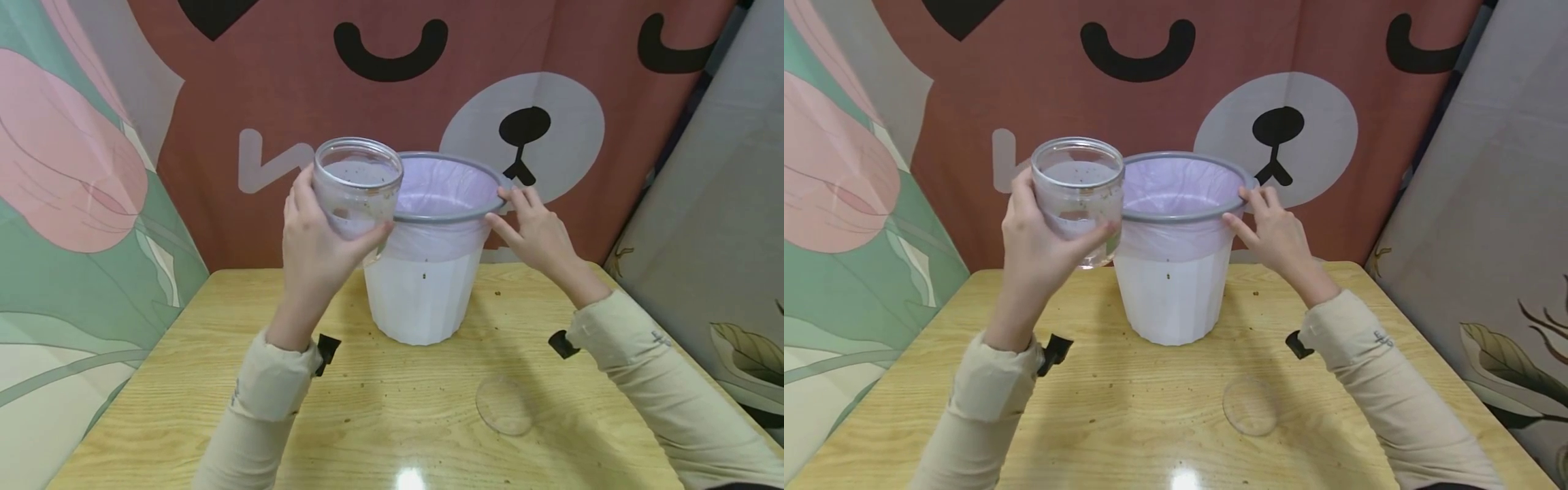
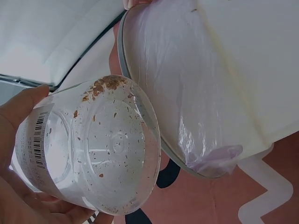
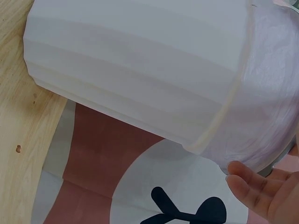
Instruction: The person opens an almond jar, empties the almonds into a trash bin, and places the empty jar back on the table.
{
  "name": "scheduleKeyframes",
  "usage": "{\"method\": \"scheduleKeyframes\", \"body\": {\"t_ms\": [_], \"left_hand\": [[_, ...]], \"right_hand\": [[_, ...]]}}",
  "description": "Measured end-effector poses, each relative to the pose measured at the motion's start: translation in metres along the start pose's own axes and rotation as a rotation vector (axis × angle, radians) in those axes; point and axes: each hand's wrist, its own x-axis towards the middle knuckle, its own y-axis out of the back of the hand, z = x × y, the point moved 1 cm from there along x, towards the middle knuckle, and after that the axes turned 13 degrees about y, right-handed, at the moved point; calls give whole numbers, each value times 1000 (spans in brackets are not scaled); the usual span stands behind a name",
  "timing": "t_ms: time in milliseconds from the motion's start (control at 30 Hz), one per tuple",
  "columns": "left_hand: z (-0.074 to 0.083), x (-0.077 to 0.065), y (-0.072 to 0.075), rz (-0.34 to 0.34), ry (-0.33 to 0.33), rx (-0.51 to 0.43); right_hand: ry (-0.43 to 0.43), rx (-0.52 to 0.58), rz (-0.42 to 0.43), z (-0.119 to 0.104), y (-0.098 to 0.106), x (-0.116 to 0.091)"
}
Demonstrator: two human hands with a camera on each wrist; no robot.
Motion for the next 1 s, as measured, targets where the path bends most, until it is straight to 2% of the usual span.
{"method": "scheduleKeyframes", "body": {"t_ms": [433, 800, 1000], "left_hand": [[-2, -20, -1, -68, -8, -115], [-5, -34, -5, -187, 74, -200], [-5, -43, -7, -245, 87, -222]], "right_hand": [[-4, -1, -1, 1, -1, 1], [-6, 2, -5, 1, -1, 0], [-6, 5, -6, 1, -1, 1]]}}
